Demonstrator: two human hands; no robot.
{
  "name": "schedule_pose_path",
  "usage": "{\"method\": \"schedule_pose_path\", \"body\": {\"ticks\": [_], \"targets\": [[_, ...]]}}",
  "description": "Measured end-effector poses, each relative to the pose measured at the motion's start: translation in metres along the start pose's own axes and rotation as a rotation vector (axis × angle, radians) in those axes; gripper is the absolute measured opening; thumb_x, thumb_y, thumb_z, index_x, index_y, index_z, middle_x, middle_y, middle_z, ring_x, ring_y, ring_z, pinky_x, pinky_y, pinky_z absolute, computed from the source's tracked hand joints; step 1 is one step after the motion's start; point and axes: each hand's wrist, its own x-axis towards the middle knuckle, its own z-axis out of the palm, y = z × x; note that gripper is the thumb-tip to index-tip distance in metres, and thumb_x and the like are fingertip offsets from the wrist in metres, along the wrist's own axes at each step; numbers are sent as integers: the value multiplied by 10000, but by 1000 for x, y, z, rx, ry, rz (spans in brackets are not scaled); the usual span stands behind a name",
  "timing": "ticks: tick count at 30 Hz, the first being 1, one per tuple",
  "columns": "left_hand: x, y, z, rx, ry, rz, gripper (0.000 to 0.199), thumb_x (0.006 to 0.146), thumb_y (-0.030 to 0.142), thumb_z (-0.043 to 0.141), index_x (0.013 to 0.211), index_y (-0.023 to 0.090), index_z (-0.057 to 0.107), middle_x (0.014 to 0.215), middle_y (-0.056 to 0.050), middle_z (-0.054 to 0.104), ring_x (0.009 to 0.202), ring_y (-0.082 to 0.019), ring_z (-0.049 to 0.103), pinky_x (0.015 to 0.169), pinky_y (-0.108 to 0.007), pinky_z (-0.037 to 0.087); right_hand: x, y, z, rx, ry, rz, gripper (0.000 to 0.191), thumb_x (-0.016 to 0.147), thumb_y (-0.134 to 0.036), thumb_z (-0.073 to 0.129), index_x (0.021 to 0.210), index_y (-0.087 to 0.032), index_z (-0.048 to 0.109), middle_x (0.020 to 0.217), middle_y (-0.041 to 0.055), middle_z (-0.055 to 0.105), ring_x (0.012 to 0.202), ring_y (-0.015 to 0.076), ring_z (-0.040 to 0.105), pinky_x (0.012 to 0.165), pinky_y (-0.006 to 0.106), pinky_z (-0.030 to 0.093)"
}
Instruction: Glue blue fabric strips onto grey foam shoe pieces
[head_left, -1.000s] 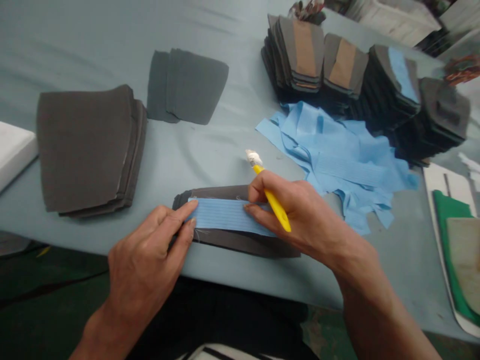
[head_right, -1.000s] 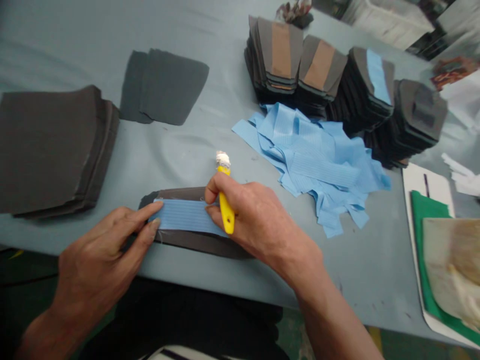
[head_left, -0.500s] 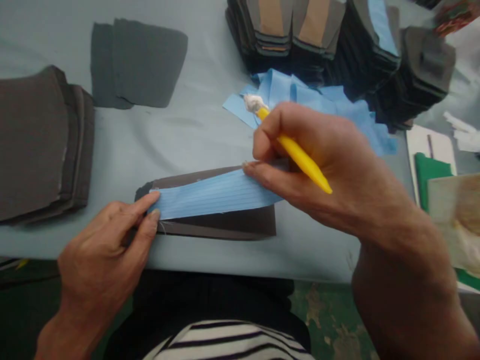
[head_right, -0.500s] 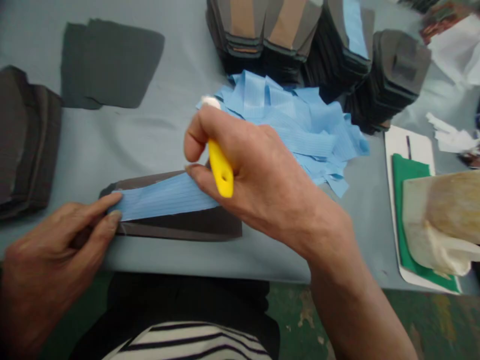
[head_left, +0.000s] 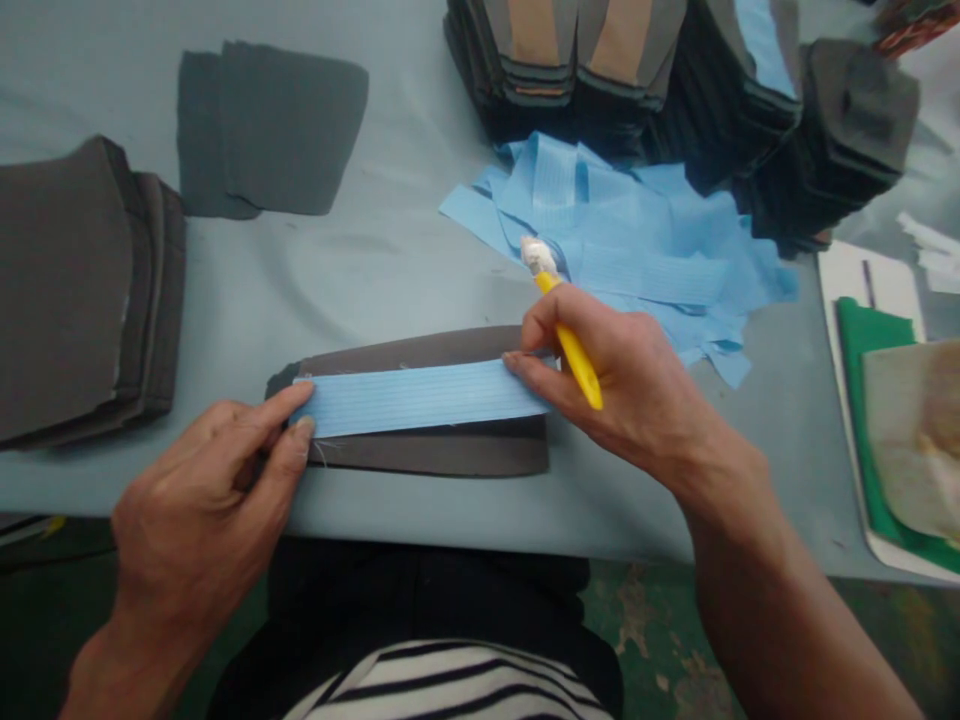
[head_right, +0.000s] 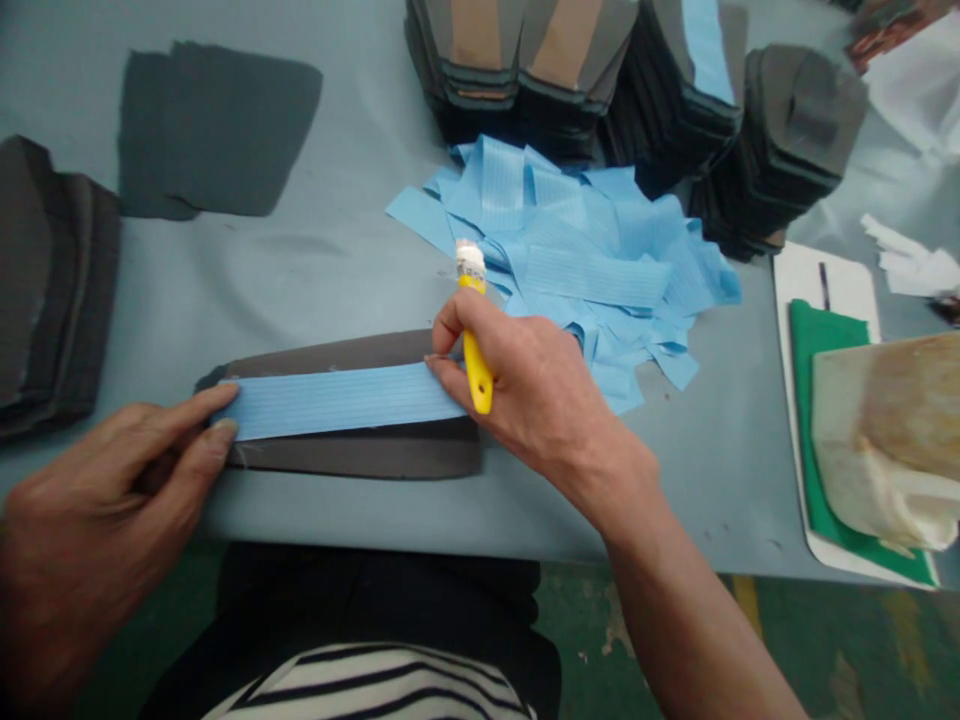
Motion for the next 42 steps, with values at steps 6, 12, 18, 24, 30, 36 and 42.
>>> {"method": "schedule_pose_path", "body": {"ticks": [6,12,18,24,30,36,42], "targets": [[1,3,-2,-4,-15,-28,388,1080,394,561,1347,181,744,834,10,610,665,-152,560,642,-300,388,-13,10,21,-65,66,35,106,946,-229,682,964,-241,578,764,-46,616,601,136,502,634,265,355],[1,4,-3,13,-16,-28,381,1084,384,561,1361,190,736,861,9,638,665,-142,562,662,-295,400,-19,11,31,-115,140,-25,131,966,-163,651,942,-243,550,801,-29,651,630,140,536,621,249,345],[2,5,-5,-2,-32,-22,394,1084,374,559,1353,148,738,817,16,592,644,-133,533,671,-292,407,-22,11,37,-127,188,-43,150,966,-145,656,945,-245,546,802,-33,660,631,139,550,618,253,350],[2,3,-4,2,-11,8,402,1082,381,560,1335,132,748,819,5,611,629,-135,532,656,-301,400,-24,14,37,-166,166,-11,101,978,-196,652,955,-249,570,792,-24,664,632,150,574,611,265,356],[0,1,-2,-2,-17,-36,367,1083,373,572,1370,209,730,826,19,594,661,-141,549,635,-295,375,-35,20,30,-191,183,-12,98,1007,-236,652,947,-243,575,781,-22,676,623,151,603,609,270,393],[-2,-3,1,-22,5,-21,366,1087,382,568,1361,207,735,845,6,620,688,-154,573,638,-304,373,-47,20,13,-250,277,62,151,988,-227,685,923,-251,551,738,-52,648,548,124,557,574,253,404],[-2,-2,1,-13,-13,-12,388,1094,396,543,1351,178,736,884,-13,658,744,-173,634,664,-308,406,-30,-9,19,-240,382,-10,172,1001,-181,684,950,-259,540,775,-41,660,567,126,558,582,280,395]]}}
